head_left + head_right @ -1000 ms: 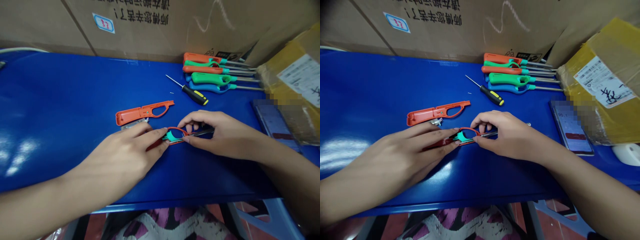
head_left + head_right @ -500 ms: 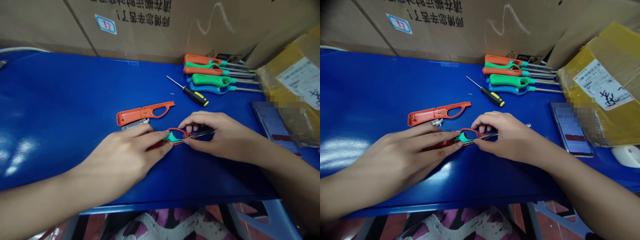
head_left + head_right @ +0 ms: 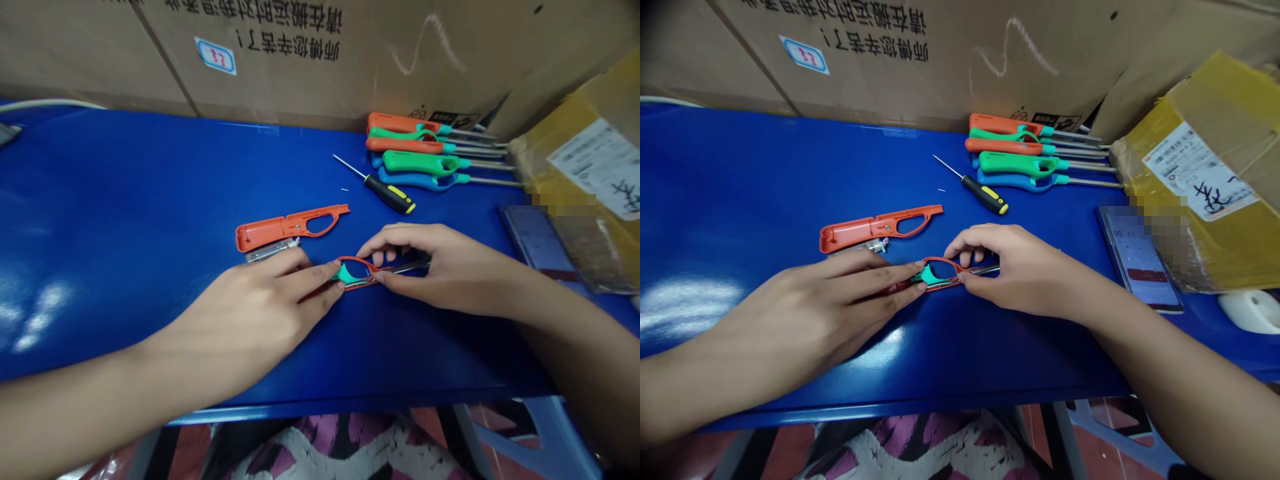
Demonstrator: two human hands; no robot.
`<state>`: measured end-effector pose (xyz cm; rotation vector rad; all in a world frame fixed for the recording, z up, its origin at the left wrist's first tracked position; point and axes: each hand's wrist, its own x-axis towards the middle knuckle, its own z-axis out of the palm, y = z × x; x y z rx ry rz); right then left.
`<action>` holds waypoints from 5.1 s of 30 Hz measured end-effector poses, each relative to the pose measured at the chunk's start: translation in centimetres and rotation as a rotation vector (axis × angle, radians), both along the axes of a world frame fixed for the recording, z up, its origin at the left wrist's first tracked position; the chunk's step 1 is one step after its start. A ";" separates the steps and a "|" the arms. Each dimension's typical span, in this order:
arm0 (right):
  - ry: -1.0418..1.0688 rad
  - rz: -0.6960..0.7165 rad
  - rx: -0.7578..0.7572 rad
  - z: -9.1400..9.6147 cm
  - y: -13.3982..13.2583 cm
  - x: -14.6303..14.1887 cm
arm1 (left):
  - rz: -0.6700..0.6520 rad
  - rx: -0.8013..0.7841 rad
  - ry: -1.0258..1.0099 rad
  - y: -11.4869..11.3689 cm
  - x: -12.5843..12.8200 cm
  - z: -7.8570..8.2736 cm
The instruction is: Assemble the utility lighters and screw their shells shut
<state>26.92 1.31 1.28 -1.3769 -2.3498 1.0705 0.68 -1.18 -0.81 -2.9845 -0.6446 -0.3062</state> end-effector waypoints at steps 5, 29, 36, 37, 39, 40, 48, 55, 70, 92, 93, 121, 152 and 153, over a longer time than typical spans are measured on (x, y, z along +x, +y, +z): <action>0.010 -0.024 0.032 0.2 0.1 0.1 | -0.042 -0.055 -0.108 0.3 0.0 -0.5; -0.041 0.280 0.410 -1.4 -2.2 -1.7 | 0.472 -0.259 0.057 3.2 -2.7 3.2; -0.047 0.245 0.380 -1.6 -2.4 -2.2 | 0.564 -0.291 0.125 2.6 -2.2 3.2; -0.047 0.240 0.372 -1.6 -2.4 -2.2 | 0.566 -0.292 0.131 2.6 -2.1 3.2; -0.052 0.233 0.361 -1.6 -2.5 -2.2 | 0.576 -0.298 0.141 2.6 -2.1 3.2; -0.056 0.231 0.361 -1.6 -2.5 -2.2 | 0.579 -0.298 0.144 2.6 -2.0 3.2; -0.067 0.229 0.366 -1.4 -2.8 -2.5 | 0.566 -0.325 0.058 2.6 -1.7 3.1; 0.005 0.143 0.281 -1.3 -2.6 -2.5 | 0.455 -0.361 -0.071 1.9 -1.3 3.3; 0.126 0.114 0.230 -1.2 -1.8 -1.7 | 0.270 -0.511 -0.092 1.1 -0.8 2.7; 0.153 0.102 0.214 -0.8 -1.3 -1.3 | 0.147 -0.427 -0.097 1.1 -0.3 2.1; 0.156 0.103 0.218 -0.8 -1.3 -1.2 | 0.144 -0.429 -0.101 1.1 -0.4 2.1; 0.129 0.102 0.264 -1.1 -1.3 -1.2 | 0.132 -0.470 -0.107 0.9 -0.1 1.6; 0.154 0.135 0.279 -1.4 -1.4 -1.2 | 0.097 -0.459 -0.167 1.1 -0.1 0.6; 0.152 0.140 0.284 -1.4 -1.3 -1.2 | 0.098 -0.460 -0.166 1.1 -0.1 0.6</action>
